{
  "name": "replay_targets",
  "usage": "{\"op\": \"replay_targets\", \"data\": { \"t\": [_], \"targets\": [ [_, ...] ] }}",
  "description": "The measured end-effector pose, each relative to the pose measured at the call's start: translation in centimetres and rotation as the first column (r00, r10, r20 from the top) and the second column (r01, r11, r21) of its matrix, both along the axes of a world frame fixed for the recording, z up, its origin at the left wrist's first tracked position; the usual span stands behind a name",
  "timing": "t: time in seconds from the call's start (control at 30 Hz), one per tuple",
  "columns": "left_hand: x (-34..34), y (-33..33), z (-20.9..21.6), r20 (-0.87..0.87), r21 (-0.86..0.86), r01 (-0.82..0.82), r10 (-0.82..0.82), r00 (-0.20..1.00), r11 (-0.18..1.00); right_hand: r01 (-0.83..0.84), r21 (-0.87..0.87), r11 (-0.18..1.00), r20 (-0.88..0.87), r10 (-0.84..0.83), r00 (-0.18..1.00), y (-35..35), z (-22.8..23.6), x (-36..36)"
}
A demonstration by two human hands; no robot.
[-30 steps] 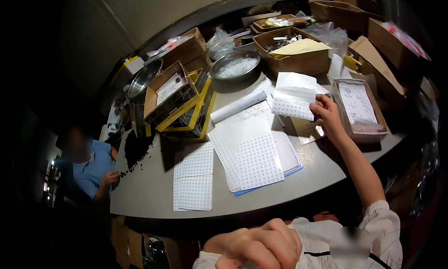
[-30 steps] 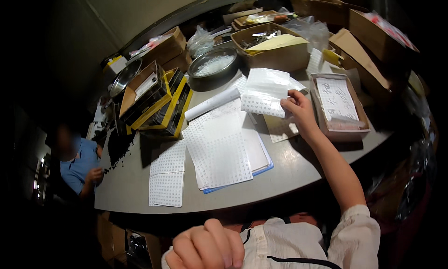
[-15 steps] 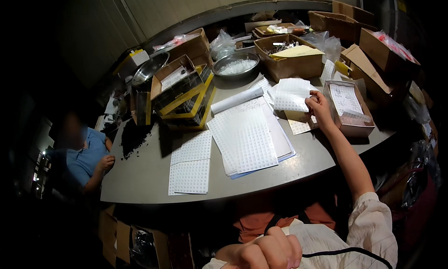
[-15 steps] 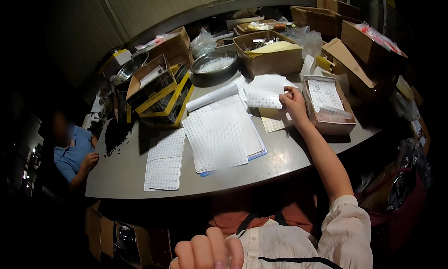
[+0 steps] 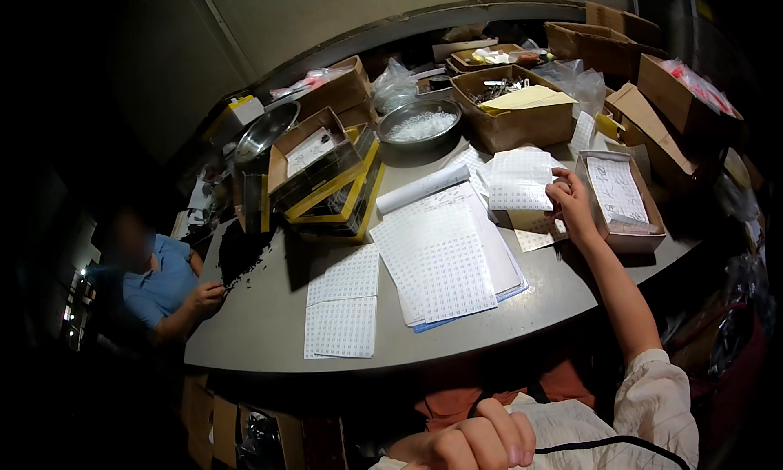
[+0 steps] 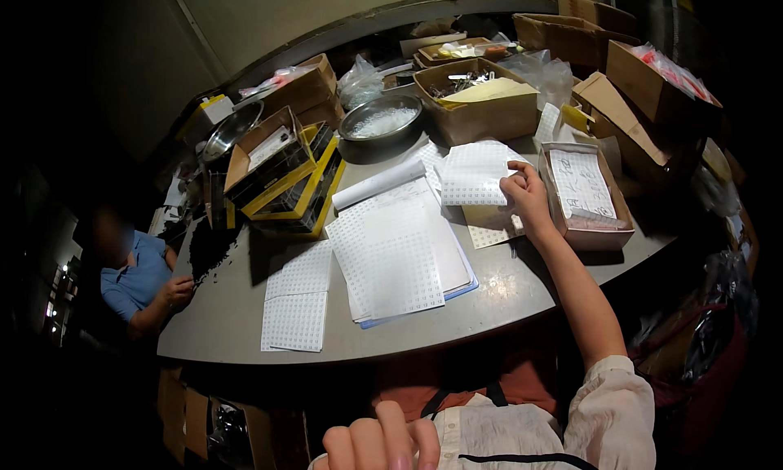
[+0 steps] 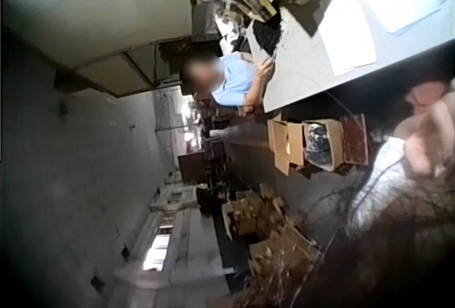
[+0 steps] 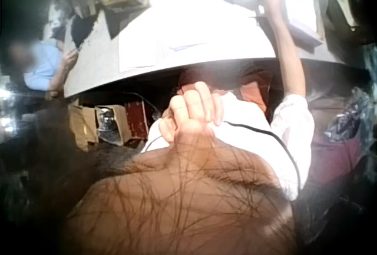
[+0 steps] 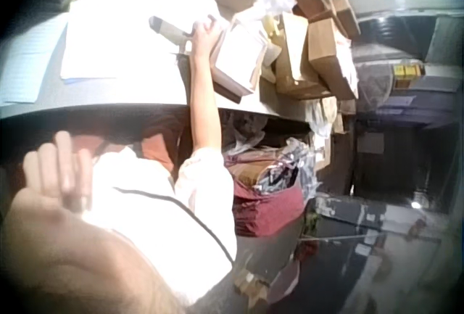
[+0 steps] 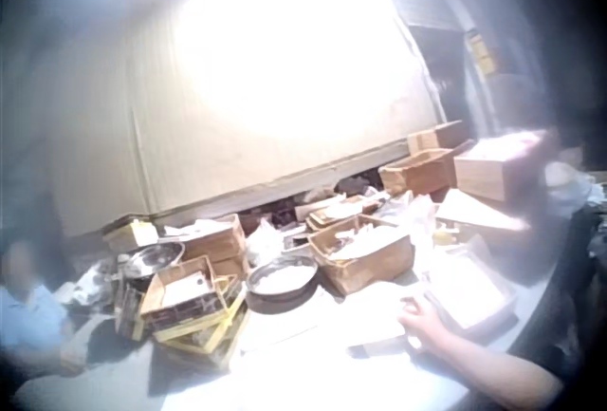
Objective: The person repeatedly picks up sheets of small stickers, peels them off, and places them into a small box. They handle multiple sticker sheets and a yellow backing sheet, organizing them on a cluttered table.
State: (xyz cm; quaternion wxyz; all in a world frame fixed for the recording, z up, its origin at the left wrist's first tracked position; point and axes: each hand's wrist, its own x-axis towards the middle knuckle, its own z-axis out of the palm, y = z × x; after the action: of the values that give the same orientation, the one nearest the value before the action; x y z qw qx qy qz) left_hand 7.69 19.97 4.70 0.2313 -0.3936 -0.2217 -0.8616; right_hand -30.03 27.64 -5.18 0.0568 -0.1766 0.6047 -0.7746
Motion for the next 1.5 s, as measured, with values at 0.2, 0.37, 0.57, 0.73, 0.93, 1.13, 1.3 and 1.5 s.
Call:
{"op": "replay_targets", "data": {
  "t": [0.2,0.37,0.57,0.73,0.93,1.13,1.3,1.5],
  "targets": [
    [-1.1,-2.5,0.4,0.068,0.046,-0.054,0.051,0.996,0.997,0.026,0.060,0.998,-0.001,-0.026,1.000,1.1,-0.9,-1.0],
    [-0.9,-4.3,0.5,0.093,0.081,-0.161,0.154,0.984,0.984,0.003,0.071,0.997,-0.007,-0.002,1.000,0.8,-0.6,-0.6],
    [0.0,-5.6,1.6,0.186,0.121,-0.393,0.368,0.911,0.912,0.119,0.235,0.965,-0.215,-0.068,0.974,1.8,-1.9,-2.6],
    [-0.1,-10.0,2.1,-0.016,-0.191,-0.454,0.459,0.888,0.871,0.406,0.378,0.832,-0.616,-0.101,0.781,1.7,-1.4,-2.1],
    [-1.4,-18.3,-1.9,-0.275,-0.946,-0.210,0.955,0.112,-0.247,0.538,0.370,0.758,-0.900,0.148,0.410,-0.8,3.0,3.6],
    [-3.3,-25.4,-6.5,-0.446,-0.773,0.546,0.889,-0.104,-0.323,0.144,0.507,0.850,-0.851,0.467,0.240,-8.6,5.5,11.0],
    [-3.8,-25.1,-6.5,-0.466,-0.777,0.526,0.878,-0.112,-0.346,-0.155,0.647,0.747,-0.731,0.665,0.155,-15.3,4.3,14.0],
    [-1.6,-24.2,-4.9,-0.414,-0.773,0.565,0.905,-0.102,-0.290,-0.149,0.742,0.653,-0.581,0.738,0.342,-21.1,1.2,13.5]
  ]
}}
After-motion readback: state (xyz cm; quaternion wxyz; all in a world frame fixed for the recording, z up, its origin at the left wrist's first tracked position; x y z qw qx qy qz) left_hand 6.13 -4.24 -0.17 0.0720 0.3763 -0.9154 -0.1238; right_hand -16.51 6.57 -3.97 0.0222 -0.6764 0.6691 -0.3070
